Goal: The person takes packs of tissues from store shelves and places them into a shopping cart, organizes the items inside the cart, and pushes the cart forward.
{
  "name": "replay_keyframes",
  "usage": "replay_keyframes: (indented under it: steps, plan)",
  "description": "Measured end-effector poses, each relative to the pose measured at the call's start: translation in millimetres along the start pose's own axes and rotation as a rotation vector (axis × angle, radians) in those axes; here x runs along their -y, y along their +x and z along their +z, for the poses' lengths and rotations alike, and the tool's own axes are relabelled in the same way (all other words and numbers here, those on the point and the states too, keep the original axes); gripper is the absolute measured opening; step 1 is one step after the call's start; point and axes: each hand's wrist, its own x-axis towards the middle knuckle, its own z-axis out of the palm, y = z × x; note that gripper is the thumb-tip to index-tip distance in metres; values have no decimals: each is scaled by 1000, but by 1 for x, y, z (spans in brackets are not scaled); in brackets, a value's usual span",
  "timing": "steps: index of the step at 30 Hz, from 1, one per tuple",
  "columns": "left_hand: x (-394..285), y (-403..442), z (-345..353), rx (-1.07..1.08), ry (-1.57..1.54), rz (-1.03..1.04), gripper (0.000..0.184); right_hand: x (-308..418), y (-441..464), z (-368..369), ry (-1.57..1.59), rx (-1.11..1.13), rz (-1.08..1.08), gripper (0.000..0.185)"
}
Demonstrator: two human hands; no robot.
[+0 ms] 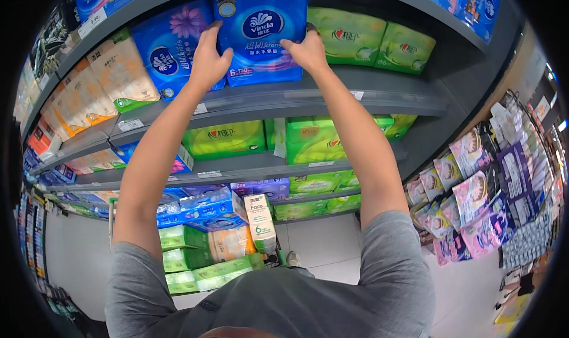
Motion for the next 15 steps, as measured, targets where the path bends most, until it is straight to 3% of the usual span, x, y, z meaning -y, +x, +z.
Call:
replay_keyframes:
  steps: [2,4,6,11,15]
  plan:
    - [3,13,16,16,30,-356,64,5,15,0,142,142,64,75]
    - [-2,20,22,10,88,-380,74,11,21,-2,294,253,168,77]
    - [-10,23,26,-18,-42,-549,76,-1,32,1,370,390,119,70]
    - [-11,34,30,-10,-40,-688,83,-13,30,-3,268,375,39,63]
    - [-34,13,26,-100,93,-618,82,-7,14,-15,119,279,-26,63]
